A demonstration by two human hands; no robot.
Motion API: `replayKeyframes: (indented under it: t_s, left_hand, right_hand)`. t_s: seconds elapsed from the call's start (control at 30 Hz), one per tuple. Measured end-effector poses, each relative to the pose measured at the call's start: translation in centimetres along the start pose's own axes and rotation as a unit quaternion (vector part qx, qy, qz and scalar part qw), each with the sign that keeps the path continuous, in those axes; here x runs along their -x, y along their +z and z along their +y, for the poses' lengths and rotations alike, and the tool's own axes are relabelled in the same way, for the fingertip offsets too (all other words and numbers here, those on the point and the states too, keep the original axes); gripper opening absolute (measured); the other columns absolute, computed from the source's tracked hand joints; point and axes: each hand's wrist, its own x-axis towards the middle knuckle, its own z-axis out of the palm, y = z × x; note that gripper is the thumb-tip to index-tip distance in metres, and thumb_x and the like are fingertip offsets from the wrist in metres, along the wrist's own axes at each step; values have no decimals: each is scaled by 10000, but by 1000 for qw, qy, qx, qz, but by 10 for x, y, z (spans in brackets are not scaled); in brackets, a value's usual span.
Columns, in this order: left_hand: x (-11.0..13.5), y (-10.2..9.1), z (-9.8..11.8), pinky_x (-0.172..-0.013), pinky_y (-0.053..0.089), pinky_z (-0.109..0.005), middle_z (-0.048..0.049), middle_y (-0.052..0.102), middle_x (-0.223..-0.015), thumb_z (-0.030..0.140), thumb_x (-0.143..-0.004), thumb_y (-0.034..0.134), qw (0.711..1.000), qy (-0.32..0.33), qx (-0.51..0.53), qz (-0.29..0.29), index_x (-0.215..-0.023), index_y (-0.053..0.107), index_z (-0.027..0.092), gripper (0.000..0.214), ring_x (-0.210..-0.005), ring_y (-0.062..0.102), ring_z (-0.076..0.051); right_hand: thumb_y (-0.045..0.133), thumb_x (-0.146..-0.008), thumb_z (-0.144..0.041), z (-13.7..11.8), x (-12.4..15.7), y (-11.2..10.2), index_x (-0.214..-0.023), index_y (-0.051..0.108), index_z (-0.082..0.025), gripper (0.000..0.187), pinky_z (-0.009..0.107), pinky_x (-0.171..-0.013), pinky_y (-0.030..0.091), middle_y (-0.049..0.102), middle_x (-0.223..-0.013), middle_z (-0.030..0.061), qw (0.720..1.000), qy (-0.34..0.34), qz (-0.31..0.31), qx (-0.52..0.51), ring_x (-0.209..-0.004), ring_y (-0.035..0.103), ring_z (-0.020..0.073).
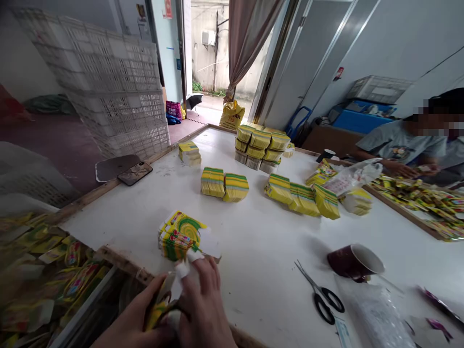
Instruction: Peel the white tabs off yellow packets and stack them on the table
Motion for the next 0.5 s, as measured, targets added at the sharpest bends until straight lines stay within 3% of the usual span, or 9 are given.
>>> replayKeyframes:
  t_s: [0.03,0.1,0.23,0.33,0.4,0.5]
  left_hand:
    - [2,1,-5,-858,554,-405,-67,755,-1019,205,-492,833,998,19,-17,58,-1098,710,263,622,-982,685,-341]
    - [6,1,-11,-834,560,-398,-84,762,-1003,202,-443,866,991,46,-50,111,-1104,701,267,684,-933,698,-342]
    - [10,10,-15,-806,569,-382,-117,762,-948,143,-397,874,994,79,-35,70,-1034,731,265,664,-875,716,-344]
    - [14,23,-18,-855,545,-368,-123,746,-977,180,-453,848,986,116,-20,118,-1019,737,267,583,-947,696,-340]
    - [17,27,-21,-815,540,-344,-111,741,-973,224,-524,818,981,123,-48,140,-1054,710,270,543,-923,695,-321]
    - [16,22,-23,-688,528,-307,-79,737,-871,241,-587,784,985,108,-77,113,-1061,668,264,488,-790,695,-288]
  right_hand:
    - [632,-880,-318,2,4,3,-1472,376,-253,648,552,-1143,308,425,-1478,154,998,49,38,-32,-1384,384,343]
    - [619,-883,-368,5,9,9,-1488,330,-203,691,497,-1100,401,425,-1478,176,982,131,59,-120,-1367,422,339]
    - [530,-937,-469,0,6,23,-1376,504,-214,509,416,-992,510,656,-1234,131,917,236,-48,-317,-1160,626,278]
    - [549,-904,-578,-6,2,27,-1355,540,-221,576,405,-983,508,707,-1104,104,874,267,-103,-392,-1070,665,262]
    - [513,-883,-662,-5,3,27,-1352,545,-224,643,401,-958,521,712,-1071,107,879,259,-89,-391,-1028,674,262]
    - [431,-911,-670,-1,9,30,-1381,515,-211,663,390,-903,553,708,-1083,132,918,210,-67,-329,-993,678,270]
